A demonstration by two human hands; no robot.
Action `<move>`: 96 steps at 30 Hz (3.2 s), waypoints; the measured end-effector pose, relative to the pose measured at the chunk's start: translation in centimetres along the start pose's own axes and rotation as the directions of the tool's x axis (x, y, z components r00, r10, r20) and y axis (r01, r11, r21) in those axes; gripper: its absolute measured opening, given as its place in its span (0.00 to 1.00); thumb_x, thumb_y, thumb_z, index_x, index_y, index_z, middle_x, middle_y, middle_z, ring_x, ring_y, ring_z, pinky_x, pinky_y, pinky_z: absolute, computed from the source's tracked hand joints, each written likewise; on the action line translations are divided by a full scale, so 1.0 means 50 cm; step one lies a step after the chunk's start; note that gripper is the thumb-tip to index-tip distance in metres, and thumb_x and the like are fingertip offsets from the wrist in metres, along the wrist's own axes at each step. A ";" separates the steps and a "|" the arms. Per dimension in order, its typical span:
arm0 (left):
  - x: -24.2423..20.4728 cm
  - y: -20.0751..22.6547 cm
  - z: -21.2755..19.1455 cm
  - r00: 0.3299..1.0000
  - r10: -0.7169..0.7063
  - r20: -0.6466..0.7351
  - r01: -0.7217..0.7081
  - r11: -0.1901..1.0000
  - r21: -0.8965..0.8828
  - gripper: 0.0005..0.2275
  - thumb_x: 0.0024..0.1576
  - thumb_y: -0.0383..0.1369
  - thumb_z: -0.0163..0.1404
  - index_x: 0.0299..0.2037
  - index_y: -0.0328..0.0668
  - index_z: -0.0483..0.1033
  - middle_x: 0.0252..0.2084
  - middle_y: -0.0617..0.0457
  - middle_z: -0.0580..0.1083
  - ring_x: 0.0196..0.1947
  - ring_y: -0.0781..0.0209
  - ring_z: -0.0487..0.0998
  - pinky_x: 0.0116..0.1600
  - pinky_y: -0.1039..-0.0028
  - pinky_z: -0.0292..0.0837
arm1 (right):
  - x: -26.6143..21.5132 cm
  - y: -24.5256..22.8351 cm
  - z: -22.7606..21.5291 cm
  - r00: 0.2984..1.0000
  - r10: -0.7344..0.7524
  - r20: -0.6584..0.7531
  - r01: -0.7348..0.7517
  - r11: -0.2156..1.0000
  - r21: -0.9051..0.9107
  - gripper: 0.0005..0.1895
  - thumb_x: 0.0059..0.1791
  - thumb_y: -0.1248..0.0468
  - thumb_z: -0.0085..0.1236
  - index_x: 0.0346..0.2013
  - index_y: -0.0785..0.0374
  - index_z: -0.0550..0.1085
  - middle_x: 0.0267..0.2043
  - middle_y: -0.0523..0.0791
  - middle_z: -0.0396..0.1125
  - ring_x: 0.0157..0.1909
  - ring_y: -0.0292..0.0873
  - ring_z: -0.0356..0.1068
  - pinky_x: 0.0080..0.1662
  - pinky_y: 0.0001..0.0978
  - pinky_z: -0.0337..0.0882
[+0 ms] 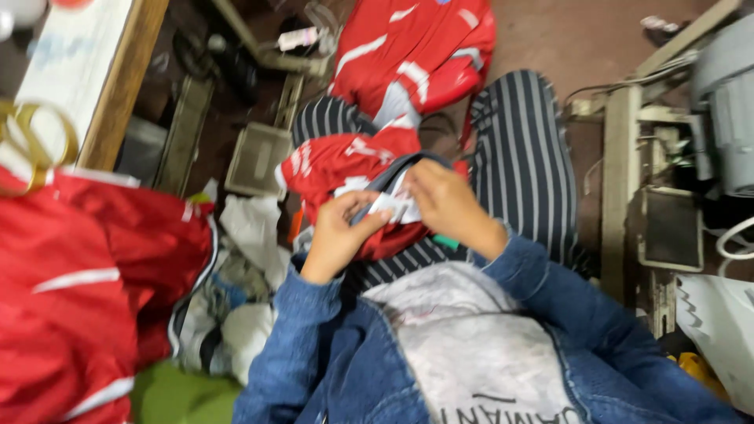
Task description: Trimming loose threads from red sports jerseys using scissors
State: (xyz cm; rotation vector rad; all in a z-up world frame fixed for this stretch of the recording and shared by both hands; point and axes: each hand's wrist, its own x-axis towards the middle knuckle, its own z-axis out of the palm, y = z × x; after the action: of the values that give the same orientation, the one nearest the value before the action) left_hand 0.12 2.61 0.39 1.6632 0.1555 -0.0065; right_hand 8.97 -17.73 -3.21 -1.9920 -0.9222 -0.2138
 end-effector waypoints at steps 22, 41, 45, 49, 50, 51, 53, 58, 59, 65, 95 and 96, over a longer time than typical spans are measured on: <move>-0.008 0.029 0.020 0.998 -0.046 -0.036 0.042 0.994 -0.102 0.12 0.51 0.27 0.66 0.43 0.33 0.81 0.27 0.53 0.80 0.26 0.75 0.73 0.34 0.86 0.69 | 0.005 -0.003 0.004 0.995 0.080 0.053 -0.077 0.996 -0.050 0.06 0.56 0.60 0.50 0.37 0.57 0.71 0.29 0.48 0.67 0.36 0.58 0.73 0.36 0.46 0.72; -0.006 0.030 0.017 0.998 -0.030 -0.049 0.025 0.995 -0.097 0.12 0.52 0.27 0.64 0.45 0.33 0.81 0.28 0.51 0.80 0.30 0.71 0.74 0.39 0.82 0.72 | 0.005 0.008 0.010 0.990 0.106 0.093 -0.097 0.990 -0.104 0.07 0.55 0.60 0.50 0.36 0.58 0.70 0.29 0.46 0.65 0.35 0.56 0.73 0.35 0.43 0.72; -0.007 0.025 0.016 0.998 -0.041 -0.055 0.036 0.995 -0.095 0.12 0.52 0.27 0.64 0.45 0.35 0.81 0.29 0.52 0.80 0.30 0.72 0.75 0.39 0.82 0.72 | 0.002 0.010 0.013 0.989 0.110 0.094 -0.101 0.990 -0.100 0.07 0.56 0.59 0.49 0.36 0.58 0.71 0.29 0.47 0.66 0.35 0.57 0.73 0.34 0.45 0.72; -0.001 0.010 0.017 0.996 -0.057 -0.068 0.052 0.996 -0.078 0.12 0.52 0.27 0.64 0.45 0.35 0.82 0.30 0.51 0.81 0.32 0.71 0.76 0.44 0.80 0.73 | -0.005 0.025 0.019 0.989 0.108 0.102 -0.097 0.989 -0.108 0.07 0.56 0.59 0.47 0.37 0.57 0.71 0.31 0.46 0.67 0.38 0.56 0.73 0.37 0.44 0.73; 0.002 0.003 0.017 0.998 -0.029 -0.064 0.028 0.999 -0.025 0.13 0.52 0.28 0.64 0.46 0.36 0.82 0.33 0.50 0.81 0.35 0.69 0.76 0.46 0.76 0.73 | -0.009 0.031 0.022 0.990 0.104 0.097 -0.091 0.987 -0.134 0.06 0.56 0.60 0.48 0.37 0.57 0.71 0.32 0.45 0.68 0.39 0.55 0.74 0.38 0.42 0.74; 0.001 -0.001 0.008 0.997 -0.002 -0.071 0.004 0.999 0.034 0.13 0.52 0.30 0.64 0.46 0.36 0.82 0.35 0.50 0.82 0.38 0.68 0.75 0.49 0.72 0.73 | -0.007 0.033 0.033 0.991 0.090 0.096 -0.076 0.986 -0.148 0.06 0.55 0.61 0.48 0.38 0.57 0.72 0.33 0.45 0.69 0.40 0.54 0.75 0.39 0.40 0.74; 0.009 -0.039 0.012 0.994 0.061 -0.093 -0.049 0.991 0.126 0.13 0.51 0.30 0.65 0.45 0.36 0.82 0.37 0.46 0.82 0.42 0.59 0.78 0.52 0.67 0.73 | -0.014 0.045 0.027 0.988 0.090 0.122 -0.072 0.987 -0.145 0.06 0.55 0.62 0.48 0.38 0.58 0.72 0.34 0.46 0.70 0.41 0.55 0.75 0.39 0.42 0.75; 0.058 -0.173 0.009 0.973 0.161 -0.163 -0.122 0.967 0.224 0.13 0.50 0.35 0.66 0.43 0.38 0.84 0.39 0.40 0.81 0.47 0.41 0.81 0.54 0.58 0.73 | -0.032 0.144 0.068 0.963 0.094 0.253 -0.050 0.983 -0.177 0.07 0.55 0.61 0.48 0.42 0.58 0.73 0.40 0.47 0.71 0.45 0.57 0.75 0.43 0.46 0.75; 0.075 -0.232 0.009 0.985 0.067 -0.159 -0.061 0.997 0.043 0.15 0.50 0.35 0.67 0.44 0.38 0.83 0.39 0.44 0.81 0.46 0.50 0.79 0.54 0.62 0.73 | -0.032 0.154 0.071 0.932 0.214 0.291 -0.159 0.967 -0.200 0.10 0.55 0.59 0.49 0.45 0.60 0.74 0.41 0.51 0.73 0.46 0.61 0.74 0.45 0.51 0.75; 0.095 -0.301 -0.019 0.982 -0.084 -0.167 -0.008 0.873 -0.487 0.16 0.49 0.29 0.67 0.47 0.35 0.80 0.39 0.51 0.78 0.41 0.64 0.79 0.49 0.73 0.76 | -0.028 0.182 0.089 0.825 0.421 0.376 -0.364 0.906 -0.216 0.15 0.53 0.52 0.52 0.44 0.58 0.77 0.38 0.58 0.76 0.49 0.66 0.74 0.49 0.59 0.73; 0.080 -0.254 -0.016 0.994 -0.082 -0.067 0.021 0.772 -0.635 0.15 0.51 0.26 0.66 0.45 0.31 0.78 0.37 0.50 0.78 0.37 0.65 0.82 0.42 0.76 0.82 | -0.031 0.159 0.075 0.745 0.563 0.358 -0.600 0.800 -0.008 0.23 0.55 0.44 0.51 0.45 0.60 0.82 0.41 0.59 0.78 0.54 0.64 0.74 0.55 0.58 0.71; 0.081 -0.253 -0.018 0.995 -0.079 -0.065 0.020 0.770 -0.638 0.15 0.51 0.26 0.66 0.45 0.31 0.77 0.37 0.50 0.78 0.37 0.65 0.82 0.42 0.76 0.82 | -0.033 0.167 0.080 0.752 0.559 0.350 -0.598 0.802 0.004 0.22 0.55 0.45 0.53 0.44 0.60 0.82 0.40 0.59 0.78 0.54 0.64 0.74 0.55 0.57 0.71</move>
State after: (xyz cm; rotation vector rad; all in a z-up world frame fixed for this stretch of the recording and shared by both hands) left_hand 2.72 5.01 -12.43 0.9701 0.2395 0.0740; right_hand 12.70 -18.06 -11.83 -2.1356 -0.4484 0.5380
